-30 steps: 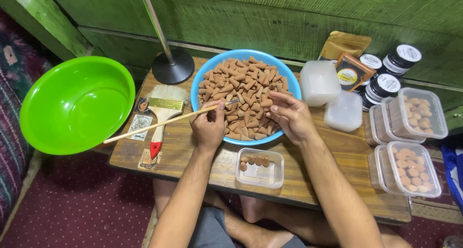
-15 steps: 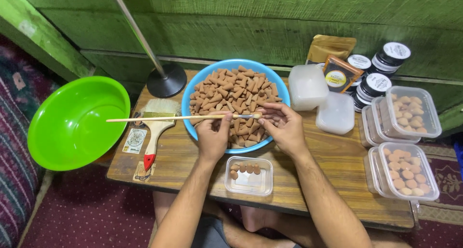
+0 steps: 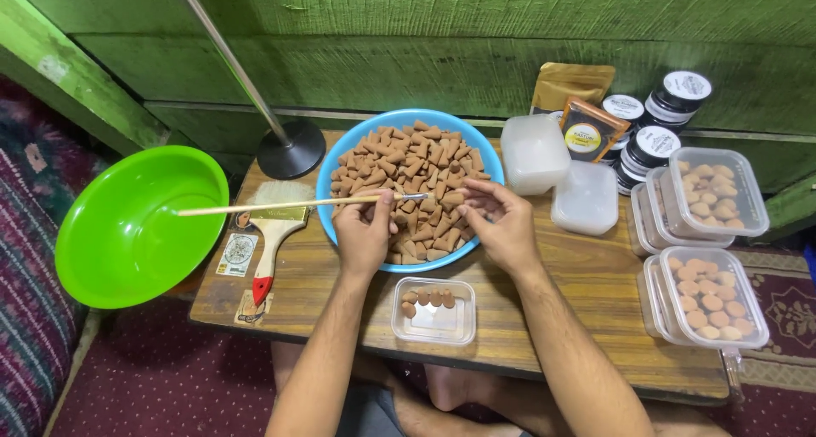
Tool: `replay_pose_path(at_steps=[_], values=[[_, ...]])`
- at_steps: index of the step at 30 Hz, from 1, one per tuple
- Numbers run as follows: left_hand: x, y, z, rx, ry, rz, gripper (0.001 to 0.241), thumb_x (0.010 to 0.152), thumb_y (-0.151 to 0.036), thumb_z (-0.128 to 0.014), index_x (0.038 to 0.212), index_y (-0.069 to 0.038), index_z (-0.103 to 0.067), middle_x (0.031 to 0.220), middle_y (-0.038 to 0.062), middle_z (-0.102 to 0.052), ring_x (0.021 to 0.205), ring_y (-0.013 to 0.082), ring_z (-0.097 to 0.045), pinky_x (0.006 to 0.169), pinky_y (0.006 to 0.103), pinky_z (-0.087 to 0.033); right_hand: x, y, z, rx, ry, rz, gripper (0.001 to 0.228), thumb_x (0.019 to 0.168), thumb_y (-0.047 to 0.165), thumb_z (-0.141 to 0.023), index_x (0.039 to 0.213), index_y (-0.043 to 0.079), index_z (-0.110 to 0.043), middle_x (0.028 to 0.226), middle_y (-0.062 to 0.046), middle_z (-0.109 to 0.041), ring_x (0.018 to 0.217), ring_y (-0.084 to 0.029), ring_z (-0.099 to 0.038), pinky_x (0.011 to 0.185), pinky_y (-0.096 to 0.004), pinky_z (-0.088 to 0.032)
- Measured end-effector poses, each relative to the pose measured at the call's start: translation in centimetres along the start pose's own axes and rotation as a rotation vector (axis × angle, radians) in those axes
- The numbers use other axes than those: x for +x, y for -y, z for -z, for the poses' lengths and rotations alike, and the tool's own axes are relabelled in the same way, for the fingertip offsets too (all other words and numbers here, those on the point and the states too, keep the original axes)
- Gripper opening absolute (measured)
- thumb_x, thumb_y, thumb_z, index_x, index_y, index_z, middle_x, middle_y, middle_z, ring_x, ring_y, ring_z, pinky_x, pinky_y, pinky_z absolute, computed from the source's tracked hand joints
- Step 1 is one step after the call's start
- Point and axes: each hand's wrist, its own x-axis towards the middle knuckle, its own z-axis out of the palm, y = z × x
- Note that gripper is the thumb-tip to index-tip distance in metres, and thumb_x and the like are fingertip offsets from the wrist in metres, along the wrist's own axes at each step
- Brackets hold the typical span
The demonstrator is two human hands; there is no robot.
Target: Applying a coating to the tips of incense cones using a brush and sorting them into a container.
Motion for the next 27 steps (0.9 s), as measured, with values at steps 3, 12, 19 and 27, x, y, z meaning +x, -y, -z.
replay_pose_path(at_steps=[3,12,19,27], values=[[-0.1,0.8,0.6,-0.066,-0.01,0.016,0.015,0.1,-0.013,-0.065,0.104,-0.002,-0.074,0.046,0.008,-0.06,0.042,0.0101,-0.056,0.043,0.0196,-0.045,0.0,1.3,0.1,-0.175,-0.016,0.139,0.032,0.08,-0.012,-0.078,0.107,0.006,-0.081,0.101,-0.013,-0.076,0.089,-0.018,-0.075,0.071,-0.025,-0.063],[-0.5,1.1,0.7,-0.043,-0.012,0.042,0.012,0.097,-0.01,-0.069,0.102,-0.003,-0.077,0.047,0.008,-0.062,0.041,0.0093,-0.059,0.042,0.0197,-0.044,-1.2,1.3,-1.5,-0.192,-0.048,0.179,0.034,0.084,-0.006,-0.078,0.116,0.004,-0.077,0.103,-0.013,-0.075,0.086,-0.016,-0.071,0.073,-0.027,-0.061],[-0.5,2.0,1.4,-0.139,0.029,0.048,0.015,0.098,-0.013,-0.07,0.104,-0.002,-0.076,0.045,0.006,-0.059,0.04,0.0089,-0.056,0.041,0.0196,-0.043,-0.8,0.6,-1.4,-0.164,-0.011,0.279,0.027,0.083,-0.011,-0.078,0.106,0.002,-0.079,0.109,-0.015,-0.073,0.09,-0.021,-0.073,0.075,-0.031,-0.062],[-0.6,1.8,1.3,-0.124,-0.014,0.051,0.015,0.096,-0.011,-0.07,0.106,-0.002,-0.076,0.056,0.008,-0.067,0.044,0.0078,-0.058,0.044,0.0195,-0.045,-1.2,1.1,-1.4,-0.105,-0.048,0.175,0.033,0.088,-0.009,-0.074,0.119,0.0,-0.072,0.112,-0.014,-0.074,0.093,-0.015,-0.069,0.081,-0.028,-0.061]])
